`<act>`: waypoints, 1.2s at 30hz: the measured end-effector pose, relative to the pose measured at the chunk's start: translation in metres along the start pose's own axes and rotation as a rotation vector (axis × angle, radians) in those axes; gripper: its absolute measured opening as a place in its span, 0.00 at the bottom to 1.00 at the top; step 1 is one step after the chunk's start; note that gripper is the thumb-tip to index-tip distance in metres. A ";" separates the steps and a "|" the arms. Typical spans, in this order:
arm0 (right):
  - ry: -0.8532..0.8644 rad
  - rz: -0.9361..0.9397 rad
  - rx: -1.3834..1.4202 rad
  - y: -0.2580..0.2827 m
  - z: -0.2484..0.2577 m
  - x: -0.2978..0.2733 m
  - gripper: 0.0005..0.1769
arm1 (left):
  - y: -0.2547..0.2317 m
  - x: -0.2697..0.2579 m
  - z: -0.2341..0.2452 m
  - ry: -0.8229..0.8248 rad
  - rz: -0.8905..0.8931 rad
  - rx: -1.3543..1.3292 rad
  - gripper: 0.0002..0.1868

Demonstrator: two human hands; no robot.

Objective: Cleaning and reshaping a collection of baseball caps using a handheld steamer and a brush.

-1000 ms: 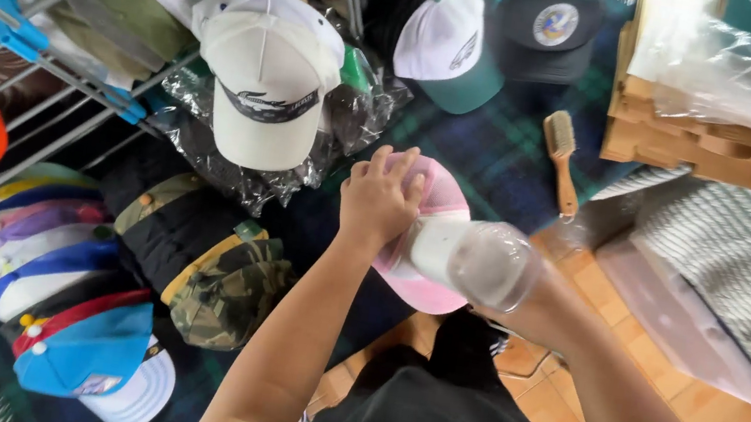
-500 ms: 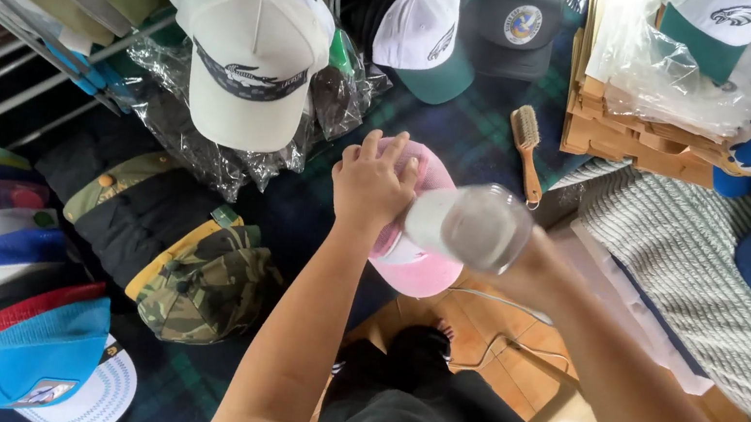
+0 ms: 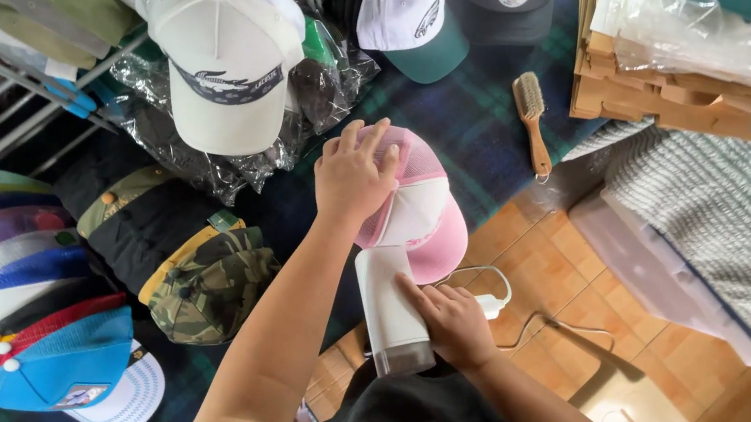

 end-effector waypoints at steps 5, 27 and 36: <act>-0.035 -0.048 0.114 -0.024 -0.028 -0.026 0.41 | -0.005 -0.001 0.006 0.105 0.033 -0.046 0.30; -0.033 -0.893 1.811 -0.200 -0.092 0.011 0.11 | -0.014 0.003 0.000 0.119 -0.069 -0.040 0.28; 0.114 -0.923 1.760 -0.173 -0.081 -0.018 0.19 | -0.010 0.004 -0.001 0.119 -0.006 -0.047 0.28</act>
Point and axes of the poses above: each hand's wrist, its own x-axis towards the middle knuckle, its own z-axis out of the back of the hand, y = z × x, the point moved 6 cm from there along x, towards the middle knuckle, and after that the axes turned 6 degrees about -x, right-handed, at the moved point
